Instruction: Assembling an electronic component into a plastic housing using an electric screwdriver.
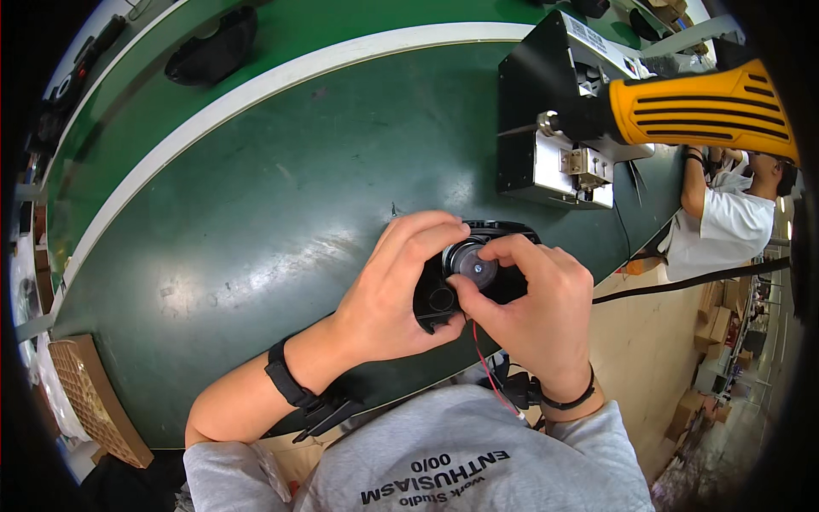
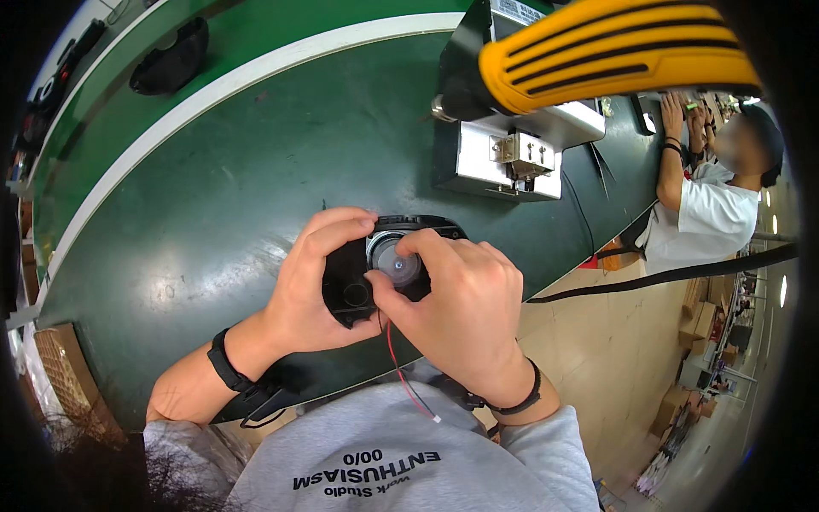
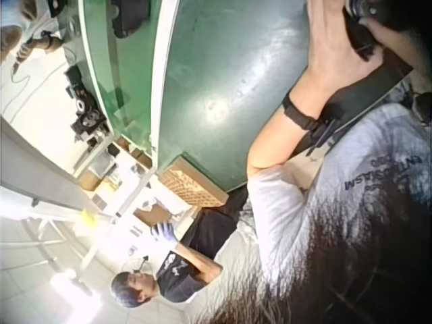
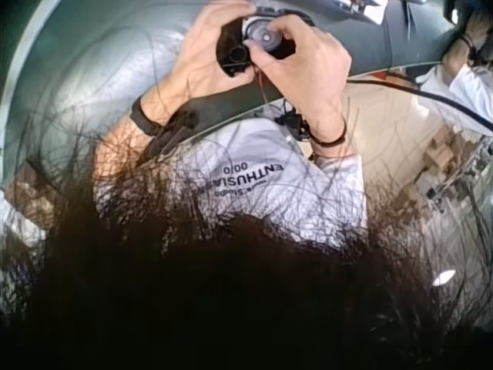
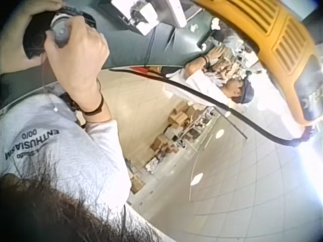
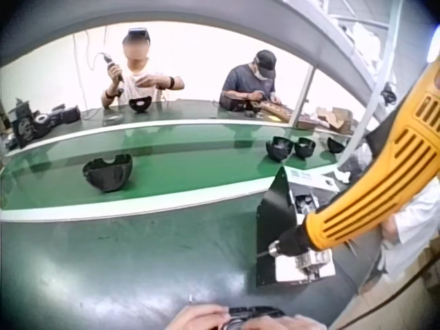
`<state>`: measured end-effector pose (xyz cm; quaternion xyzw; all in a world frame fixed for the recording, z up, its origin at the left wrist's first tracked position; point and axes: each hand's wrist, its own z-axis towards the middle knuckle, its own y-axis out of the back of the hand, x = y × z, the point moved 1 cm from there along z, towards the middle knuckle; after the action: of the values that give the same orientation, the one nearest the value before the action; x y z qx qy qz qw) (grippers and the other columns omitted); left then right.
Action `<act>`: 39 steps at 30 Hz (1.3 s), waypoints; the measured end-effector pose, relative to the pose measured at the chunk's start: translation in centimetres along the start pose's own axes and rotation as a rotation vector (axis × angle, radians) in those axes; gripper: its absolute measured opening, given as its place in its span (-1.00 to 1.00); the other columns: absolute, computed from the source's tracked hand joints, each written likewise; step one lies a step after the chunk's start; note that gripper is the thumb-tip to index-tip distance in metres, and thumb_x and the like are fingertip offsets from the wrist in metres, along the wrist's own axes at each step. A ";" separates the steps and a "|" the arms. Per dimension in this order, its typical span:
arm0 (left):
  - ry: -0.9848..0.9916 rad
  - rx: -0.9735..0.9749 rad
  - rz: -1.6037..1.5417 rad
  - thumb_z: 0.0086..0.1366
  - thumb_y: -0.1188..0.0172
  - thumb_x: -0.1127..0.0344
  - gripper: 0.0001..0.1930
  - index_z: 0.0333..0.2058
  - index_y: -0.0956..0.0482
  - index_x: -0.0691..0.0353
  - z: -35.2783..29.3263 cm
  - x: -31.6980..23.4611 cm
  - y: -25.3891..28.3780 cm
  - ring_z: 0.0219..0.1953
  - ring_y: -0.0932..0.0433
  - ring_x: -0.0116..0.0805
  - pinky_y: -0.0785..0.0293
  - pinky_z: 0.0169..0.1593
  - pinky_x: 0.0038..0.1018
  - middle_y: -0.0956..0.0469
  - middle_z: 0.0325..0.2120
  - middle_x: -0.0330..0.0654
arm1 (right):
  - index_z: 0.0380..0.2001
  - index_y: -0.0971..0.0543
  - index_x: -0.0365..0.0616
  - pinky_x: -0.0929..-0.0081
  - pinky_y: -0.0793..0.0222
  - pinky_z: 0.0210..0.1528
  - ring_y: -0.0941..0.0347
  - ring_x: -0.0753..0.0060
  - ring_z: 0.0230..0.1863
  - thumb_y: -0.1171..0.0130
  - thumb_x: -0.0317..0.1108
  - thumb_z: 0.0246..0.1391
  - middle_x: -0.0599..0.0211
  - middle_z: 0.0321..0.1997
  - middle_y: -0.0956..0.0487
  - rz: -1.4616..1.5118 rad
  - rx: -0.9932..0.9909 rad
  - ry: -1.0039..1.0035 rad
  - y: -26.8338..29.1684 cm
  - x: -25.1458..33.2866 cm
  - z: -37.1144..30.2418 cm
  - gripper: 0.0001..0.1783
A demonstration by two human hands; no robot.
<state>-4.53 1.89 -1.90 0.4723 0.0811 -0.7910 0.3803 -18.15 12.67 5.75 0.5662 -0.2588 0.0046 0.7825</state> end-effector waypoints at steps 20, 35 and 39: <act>0.010 0.026 0.020 -0.22 -0.46 0.56 -0.17 0.15 -0.40 0.25 0.2 -0.4 0.1 0.09 -0.49 0.10 -0.50 0.11 -0.16 -0.44 0.08 0.05 | -0.46 -0.61 -0.02 0.35 -0.36 -0.46 -0.52 0.28 -0.61 -0.55 -0.23 -0.25 0.41 -0.65 -0.55 0.064 -0.048 0.057 -0.4 -0.4 -0.3 -0.69; 0.036 0.127 0.200 -0.17 -0.56 0.38 -0.58 -0.22 -0.71 0.17 0.6 -1.2 0.6 0.10 -0.55 0.04 -0.54 0.04 -0.17 -0.42 0.18 0.13 | -0.39 -0.70 -0.13 0.53 -0.39 -0.41 -0.55 0.51 -0.47 -0.50 -0.48 -0.08 0.34 -0.45 -0.67 0.330 -0.169 -0.051 5.2 -0.8 0.3 -0.84; -0.121 0.172 0.440 -0.17 -0.58 0.26 -0.58 -0.25 -0.72 0.10 1.6 -2.0 0.0 0.26 -0.43 0.10 -0.44 0.13 -0.09 -0.52 0.18 0.00 | -0.02 -0.52 -0.37 0.47 -0.38 0.02 -0.51 0.31 -0.03 -0.19 -0.51 0.23 0.10 -0.05 -0.56 0.597 -0.820 0.072 8.8 -3.3 1.9 -0.73</act>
<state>-5.08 2.19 0.62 0.4608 -0.1145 -0.7201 0.5060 -24.40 15.13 12.61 0.1131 -0.3628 0.1456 0.9134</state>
